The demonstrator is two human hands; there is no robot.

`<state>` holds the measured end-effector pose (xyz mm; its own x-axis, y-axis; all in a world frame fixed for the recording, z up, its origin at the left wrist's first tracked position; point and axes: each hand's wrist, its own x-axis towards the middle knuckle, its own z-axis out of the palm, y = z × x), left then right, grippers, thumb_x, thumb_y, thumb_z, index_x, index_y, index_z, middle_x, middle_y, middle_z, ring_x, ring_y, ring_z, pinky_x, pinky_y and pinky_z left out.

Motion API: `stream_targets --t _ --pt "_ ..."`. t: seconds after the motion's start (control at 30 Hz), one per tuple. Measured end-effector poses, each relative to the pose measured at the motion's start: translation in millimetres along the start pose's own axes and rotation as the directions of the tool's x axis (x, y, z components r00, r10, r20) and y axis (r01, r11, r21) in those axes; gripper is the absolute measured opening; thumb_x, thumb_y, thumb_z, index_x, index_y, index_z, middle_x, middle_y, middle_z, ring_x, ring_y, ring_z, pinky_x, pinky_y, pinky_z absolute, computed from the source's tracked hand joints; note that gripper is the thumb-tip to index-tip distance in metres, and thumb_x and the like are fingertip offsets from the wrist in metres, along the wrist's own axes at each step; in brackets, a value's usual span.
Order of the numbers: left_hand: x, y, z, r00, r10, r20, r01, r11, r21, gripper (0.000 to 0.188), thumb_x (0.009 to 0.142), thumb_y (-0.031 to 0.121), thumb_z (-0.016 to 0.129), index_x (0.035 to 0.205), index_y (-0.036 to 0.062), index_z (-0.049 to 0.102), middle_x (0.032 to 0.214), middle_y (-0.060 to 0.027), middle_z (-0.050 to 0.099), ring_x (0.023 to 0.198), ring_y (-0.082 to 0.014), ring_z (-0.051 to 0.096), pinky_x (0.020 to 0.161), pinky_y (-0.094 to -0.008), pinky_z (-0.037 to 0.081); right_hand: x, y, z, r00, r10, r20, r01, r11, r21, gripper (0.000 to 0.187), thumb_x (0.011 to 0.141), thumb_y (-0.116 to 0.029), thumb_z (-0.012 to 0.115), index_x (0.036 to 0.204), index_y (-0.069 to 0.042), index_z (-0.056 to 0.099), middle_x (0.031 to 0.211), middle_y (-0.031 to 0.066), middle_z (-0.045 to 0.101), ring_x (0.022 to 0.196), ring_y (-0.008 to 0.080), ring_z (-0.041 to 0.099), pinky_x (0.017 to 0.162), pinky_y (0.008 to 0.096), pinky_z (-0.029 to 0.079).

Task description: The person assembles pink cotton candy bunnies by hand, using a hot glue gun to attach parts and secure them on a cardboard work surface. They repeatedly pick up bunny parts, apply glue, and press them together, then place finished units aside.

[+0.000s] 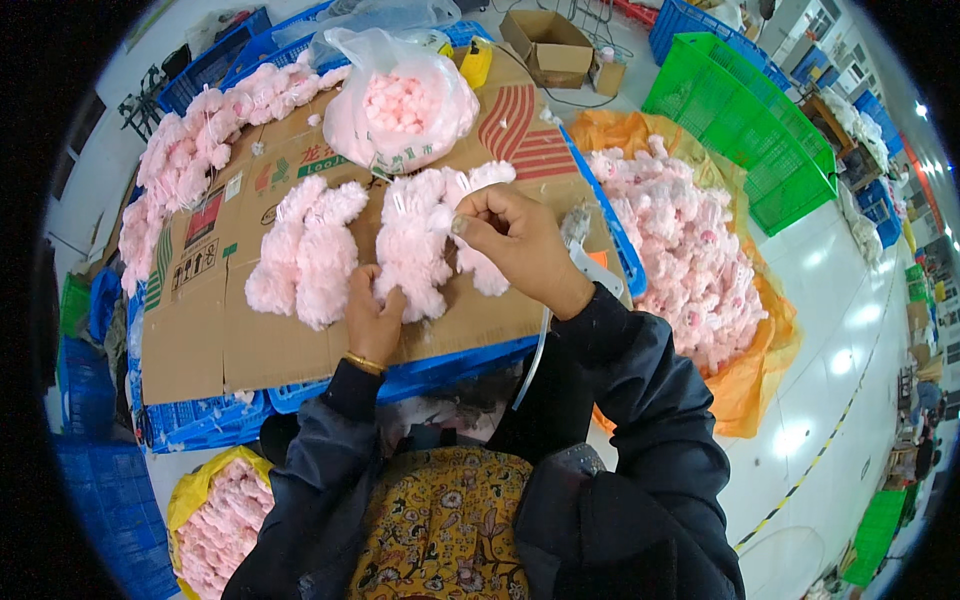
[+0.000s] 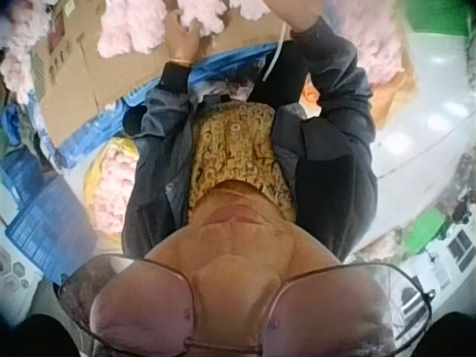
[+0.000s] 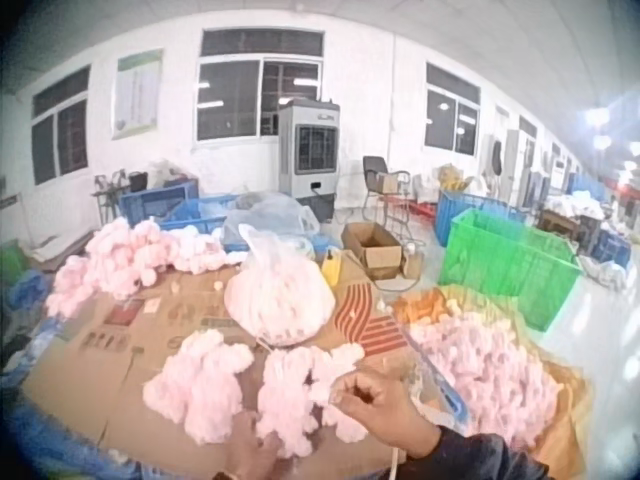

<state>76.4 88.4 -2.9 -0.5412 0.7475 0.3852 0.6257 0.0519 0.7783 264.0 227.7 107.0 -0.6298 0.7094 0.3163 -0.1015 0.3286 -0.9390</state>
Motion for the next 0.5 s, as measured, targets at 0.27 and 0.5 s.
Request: stream_targets --t 0.27,0.5 --pt "-4 13 -12 0.969 -0.218 0.118 0.235 0.959 -0.158 0.035 0.092 0.022 0.068 0.117 0.0000 0.055 0.103 -0.0155 0.062 0.090 -0.0237 0.060 0.078 -0.0354 0.050 -51 -24 2 0.980 -0.198 -0.010 0.186 0.934 -0.305 0.010 0.083 -0.005 0.072 0.091 -0.002 0.068 0.086 0.0038 0.059 0.068 0.0094 0.056 0.059 0.0231 0.044" --pt "-29 70 -29 0.994 0.010 0.108 0.028 0.936 -0.350 0.037 0.090 0.010 0.071 0.123 0.0010 0.057 0.106 -0.0071 0.061 0.091 -0.0137 0.059 0.076 -0.0275 0.050 -72 -18 6 0.925 -0.379 0.006 0.337 0.814 -0.473 0.013 0.078 -0.004 0.073 0.090 -0.007 0.067 0.084 0.0079 0.061 0.068 0.0238 0.064 0.060 0.0315 0.051"
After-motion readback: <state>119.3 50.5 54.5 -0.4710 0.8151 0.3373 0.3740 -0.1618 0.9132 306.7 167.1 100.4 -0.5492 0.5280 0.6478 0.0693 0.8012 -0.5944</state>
